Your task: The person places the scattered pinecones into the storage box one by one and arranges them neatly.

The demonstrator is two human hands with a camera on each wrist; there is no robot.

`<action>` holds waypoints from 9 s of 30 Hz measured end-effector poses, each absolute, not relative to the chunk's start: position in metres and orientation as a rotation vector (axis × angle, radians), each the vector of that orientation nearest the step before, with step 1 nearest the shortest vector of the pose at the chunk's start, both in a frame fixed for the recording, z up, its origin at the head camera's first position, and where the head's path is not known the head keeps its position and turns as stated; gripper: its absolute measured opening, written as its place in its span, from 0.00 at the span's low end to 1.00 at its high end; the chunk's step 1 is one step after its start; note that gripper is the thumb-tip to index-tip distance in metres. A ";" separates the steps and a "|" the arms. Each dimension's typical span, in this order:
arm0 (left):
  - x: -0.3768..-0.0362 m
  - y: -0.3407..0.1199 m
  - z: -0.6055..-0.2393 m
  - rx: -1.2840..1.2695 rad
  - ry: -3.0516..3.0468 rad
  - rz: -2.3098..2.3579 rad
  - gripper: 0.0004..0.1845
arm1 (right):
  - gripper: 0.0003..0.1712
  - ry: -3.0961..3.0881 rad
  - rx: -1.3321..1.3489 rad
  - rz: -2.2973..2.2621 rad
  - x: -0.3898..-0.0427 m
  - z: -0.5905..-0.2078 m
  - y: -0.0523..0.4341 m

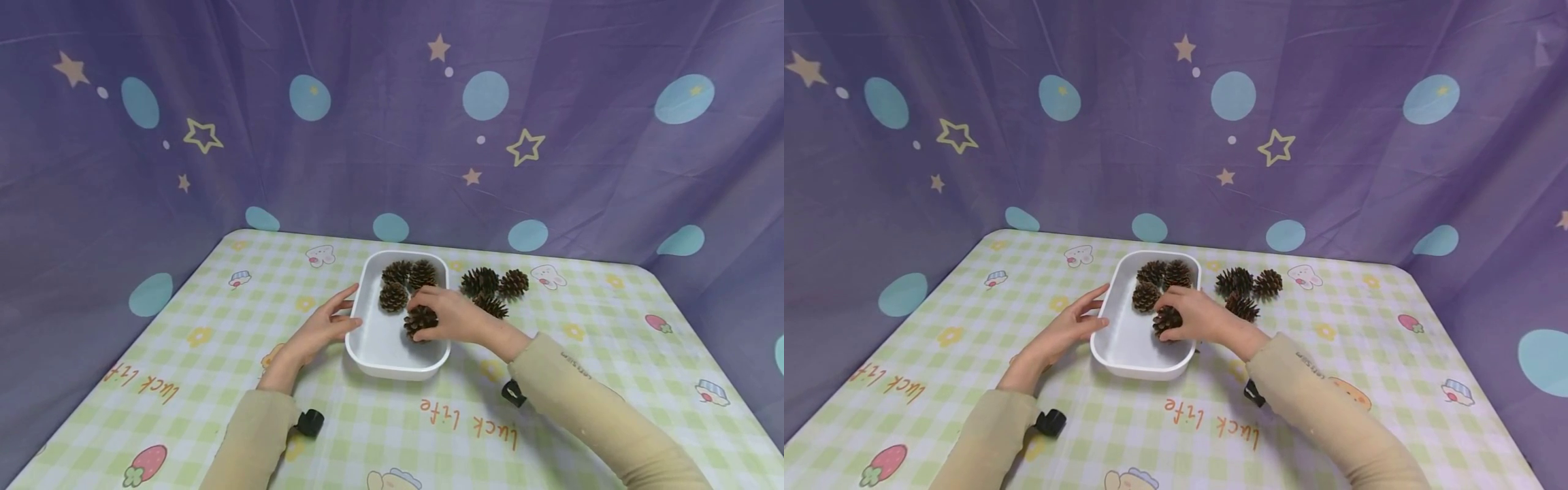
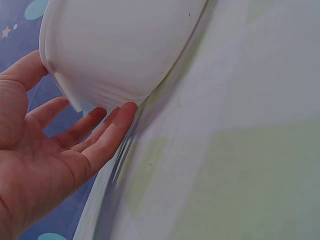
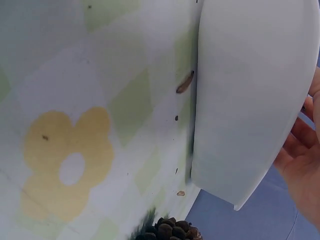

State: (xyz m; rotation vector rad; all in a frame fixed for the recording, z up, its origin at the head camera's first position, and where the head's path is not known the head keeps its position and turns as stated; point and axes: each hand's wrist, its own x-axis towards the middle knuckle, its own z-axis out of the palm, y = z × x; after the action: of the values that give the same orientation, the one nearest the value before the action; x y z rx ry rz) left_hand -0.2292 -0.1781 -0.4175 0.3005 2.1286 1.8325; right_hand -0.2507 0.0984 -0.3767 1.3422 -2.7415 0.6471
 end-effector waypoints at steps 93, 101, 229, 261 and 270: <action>-0.216 -0.172 -0.391 0.266 2.136 1.801 0.36 | 0.20 -2.758 0.797 0.788 -0.277 -0.381 0.222; -0.216 -0.171 -0.392 0.249 2.132 1.796 0.36 | 0.20 -2.720 0.713 0.745 -0.284 -0.387 0.237; -0.225 -0.177 -0.413 0.283 2.106 1.837 0.36 | 0.29 -2.598 0.994 0.846 -0.259 -0.367 0.153; -0.223 -0.175 -0.407 0.271 2.109 1.832 0.37 | 0.27 -2.559 1.245 0.886 -0.251 -0.370 0.087; -0.226 -0.175 -0.415 0.277 2.128 1.825 0.35 | 0.28 -2.626 1.276 0.789 -0.249 -0.376 0.076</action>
State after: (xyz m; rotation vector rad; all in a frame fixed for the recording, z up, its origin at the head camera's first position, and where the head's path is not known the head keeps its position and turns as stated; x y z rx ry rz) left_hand -0.2262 -0.1751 -0.4149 0.2773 2.1277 1.8246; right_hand -0.2490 0.0763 -0.3762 1.2759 -2.6255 0.7892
